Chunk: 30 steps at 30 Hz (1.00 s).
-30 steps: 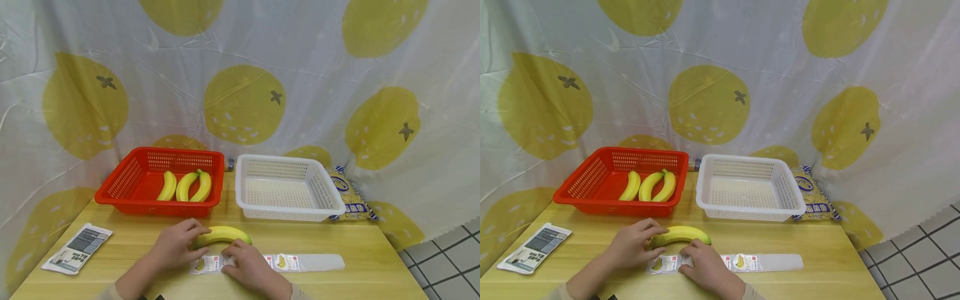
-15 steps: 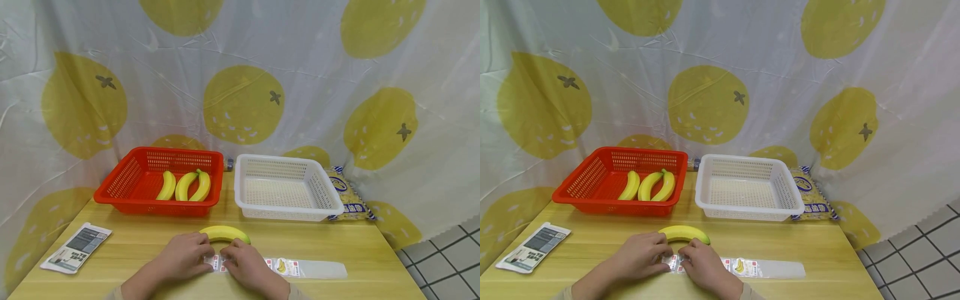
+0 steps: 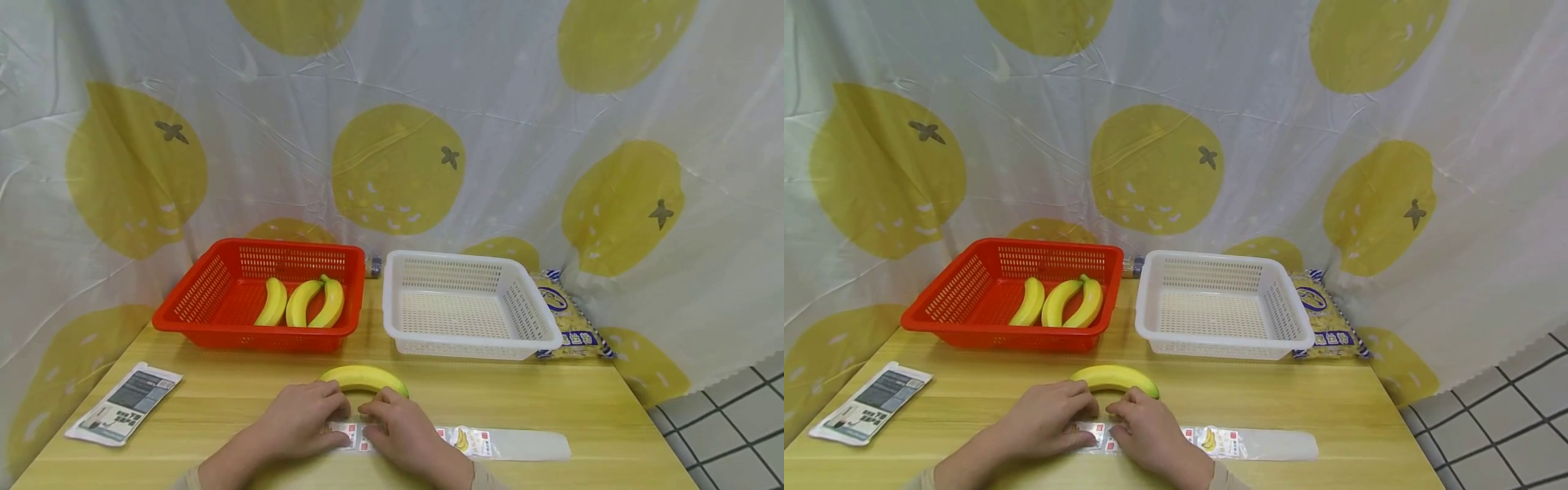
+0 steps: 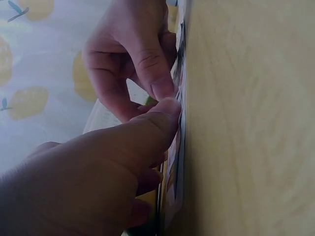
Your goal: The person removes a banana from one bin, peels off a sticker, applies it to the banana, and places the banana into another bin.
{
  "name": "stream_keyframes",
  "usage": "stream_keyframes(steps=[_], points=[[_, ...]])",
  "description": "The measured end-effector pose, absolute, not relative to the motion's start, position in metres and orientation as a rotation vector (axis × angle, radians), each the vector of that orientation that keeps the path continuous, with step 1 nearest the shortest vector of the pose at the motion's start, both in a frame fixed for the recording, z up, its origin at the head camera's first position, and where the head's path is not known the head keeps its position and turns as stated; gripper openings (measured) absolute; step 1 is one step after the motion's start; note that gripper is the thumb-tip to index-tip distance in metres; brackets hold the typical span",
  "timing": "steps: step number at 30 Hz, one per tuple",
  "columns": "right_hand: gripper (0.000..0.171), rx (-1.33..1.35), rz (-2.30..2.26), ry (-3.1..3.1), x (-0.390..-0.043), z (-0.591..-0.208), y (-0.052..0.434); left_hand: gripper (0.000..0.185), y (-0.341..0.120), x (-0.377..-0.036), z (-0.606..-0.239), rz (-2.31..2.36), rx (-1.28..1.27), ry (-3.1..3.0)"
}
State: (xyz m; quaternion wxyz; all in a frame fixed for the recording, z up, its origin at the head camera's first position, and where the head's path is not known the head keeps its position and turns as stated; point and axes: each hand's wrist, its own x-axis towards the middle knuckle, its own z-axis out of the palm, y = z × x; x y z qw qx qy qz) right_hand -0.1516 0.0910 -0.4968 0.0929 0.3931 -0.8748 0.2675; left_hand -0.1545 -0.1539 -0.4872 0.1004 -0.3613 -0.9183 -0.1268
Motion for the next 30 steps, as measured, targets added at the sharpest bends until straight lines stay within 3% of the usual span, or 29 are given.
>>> stream_keyframes(steps=[8, 21, 30], points=[[0.024, 1.179, 0.789, -2.672, -0.1510, -0.4980, 0.0913, 0.015, -0.1534, -0.1532, -0.4874, -0.430, -1.104, -2.728], [0.025, 1.160, 0.756, -2.656, -0.1491, -0.4974, 0.0905, 0.014, -0.1524, -0.1533, -0.4873, -0.399, -1.158, -2.653], [0.021, 1.093, 1.149, -2.680, -0.1512, -0.4925, 0.0909, 0.013, -0.1495, -0.1518, -0.4830, -0.450, -1.130, -2.573]])
